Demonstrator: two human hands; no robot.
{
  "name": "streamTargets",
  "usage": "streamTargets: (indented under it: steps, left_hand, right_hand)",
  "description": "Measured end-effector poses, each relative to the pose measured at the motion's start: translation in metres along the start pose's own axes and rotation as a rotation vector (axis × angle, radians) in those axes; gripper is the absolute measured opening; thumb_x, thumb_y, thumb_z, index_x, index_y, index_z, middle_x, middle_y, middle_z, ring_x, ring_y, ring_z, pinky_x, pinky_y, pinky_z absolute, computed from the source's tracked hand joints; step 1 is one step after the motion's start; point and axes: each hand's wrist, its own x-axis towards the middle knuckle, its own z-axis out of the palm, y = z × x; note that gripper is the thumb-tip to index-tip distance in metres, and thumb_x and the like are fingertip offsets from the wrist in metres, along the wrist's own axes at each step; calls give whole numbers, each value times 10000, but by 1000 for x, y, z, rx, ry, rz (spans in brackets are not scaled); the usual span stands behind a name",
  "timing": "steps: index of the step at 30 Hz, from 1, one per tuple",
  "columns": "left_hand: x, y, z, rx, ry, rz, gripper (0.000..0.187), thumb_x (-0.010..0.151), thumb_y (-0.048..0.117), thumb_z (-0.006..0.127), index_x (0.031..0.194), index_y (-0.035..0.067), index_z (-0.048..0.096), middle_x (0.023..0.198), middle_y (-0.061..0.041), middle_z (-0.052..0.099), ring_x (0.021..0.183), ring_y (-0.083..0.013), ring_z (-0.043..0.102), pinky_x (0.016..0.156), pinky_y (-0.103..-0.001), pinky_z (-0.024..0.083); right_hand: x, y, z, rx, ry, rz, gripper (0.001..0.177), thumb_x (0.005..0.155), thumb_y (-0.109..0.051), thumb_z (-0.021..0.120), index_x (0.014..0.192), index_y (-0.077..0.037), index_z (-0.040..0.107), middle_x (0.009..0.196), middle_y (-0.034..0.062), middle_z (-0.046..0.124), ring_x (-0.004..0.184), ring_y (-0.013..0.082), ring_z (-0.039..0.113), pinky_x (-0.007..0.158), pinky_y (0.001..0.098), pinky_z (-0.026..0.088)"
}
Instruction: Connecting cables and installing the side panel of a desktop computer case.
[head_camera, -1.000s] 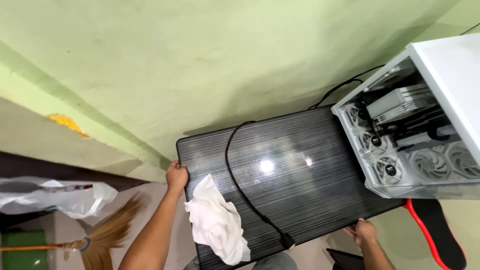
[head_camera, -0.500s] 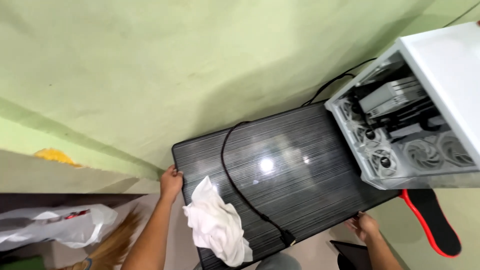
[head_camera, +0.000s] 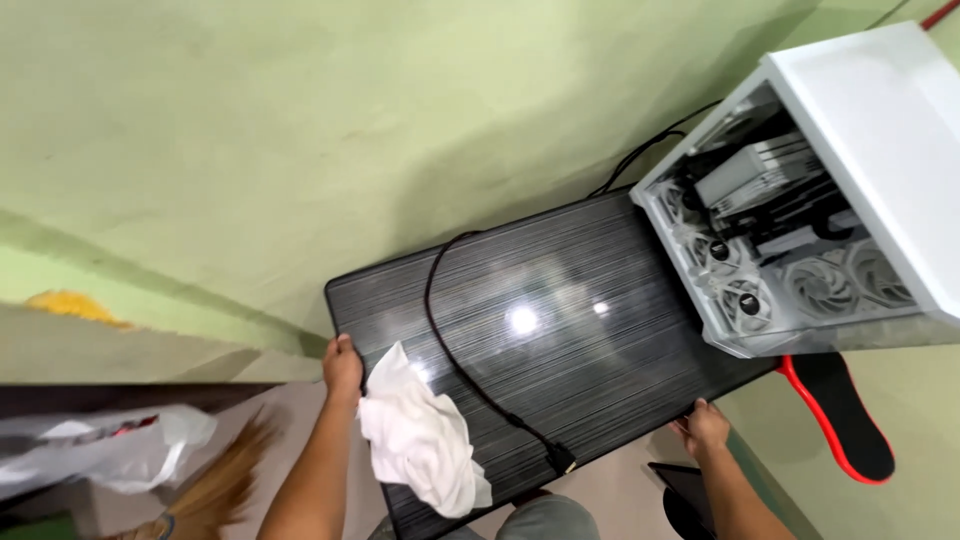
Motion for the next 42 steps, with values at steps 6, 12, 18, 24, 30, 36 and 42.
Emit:
streamTargets:
  steps: [6, 12, 18, 24, 30, 36, 42]
  left_hand:
    - [-13, 16, 4, -36, 26, -33, 398, 1058, 316, 437, 1242, 32, 645, 1115, -171, 713, 1020, -319, 650, 924, -412, 483]
    - [-5, 11, 5, 43, -6, -16, 442, 1096, 353, 408, 1258, 4, 626, 1187, -225, 688, 1083, -381, 643, 962, -427, 483]
    - [-1, -11, -3, -84, -146, -232, 531, 1075, 399, 364, 1422, 11, 470, 1389, -180, 572, 1258, -316, 549, 1066, -407, 408]
    - [23, -34, -3, -82, -181, -164, 521, 1076, 384, 377, 1385, -14, 513, 1379, -188, 586, 1246, -309, 559, 1079, -413, 411]
    - [9, -1, -8, -8, -217, -228, 536, 1097, 413, 353, 1377, -16, 511, 1345, -200, 596, 1214, -326, 569, 1058, -430, 423]
    - [18, -27, -2, -60, -198, -204, 521, 1092, 398, 363, 1428, 20, 488, 1394, -149, 565, 1250, -283, 532, 1082, -414, 389]
    - [5, 5, -6, -149, -226, -339, 520, 1107, 370, 333, 1432, -4, 490, 1406, -191, 587, 1279, -321, 562, 1090, -423, 416]
  right_hand:
    - [-13, -12, 10, -51, 119, 73, 336, 1125, -245, 413, 1389, -47, 481, 1268, 158, 599, 1025, 403, 659, 815, 563, 576]
    - [18, -7, -6, -67, 19, 116, 340, 1116, -288, 441, 1357, -59, 511, 1256, 151, 613, 1031, 361, 655, 835, 521, 596]
    - [10, -9, -4, -10, 74, 135, 342, 1116, -286, 442, 1329, -36, 537, 1188, 164, 659, 944, 346, 689, 782, 501, 605]
    - [3, -7, -1, -25, 60, 83, 361, 1109, -296, 432, 1326, -25, 530, 1194, 168, 655, 901, 364, 689, 740, 521, 609]
    - [38, 6, -11, -60, 70, 55, 414, 1115, -346, 435, 1290, 18, 525, 1184, 161, 644, 878, 356, 674, 713, 520, 594]
    - [3, 12, 16, 17, 198, 16, 314, 1064, -271, 472, 1318, -94, 529, 1129, 137, 617, 857, 337, 626, 664, 534, 538]
    - [-12, -3, 34, 163, 376, 8, 333, 1087, -249, 501, 1347, -55, 579, 1157, 143, 615, 961, 339, 599, 672, 554, 521]
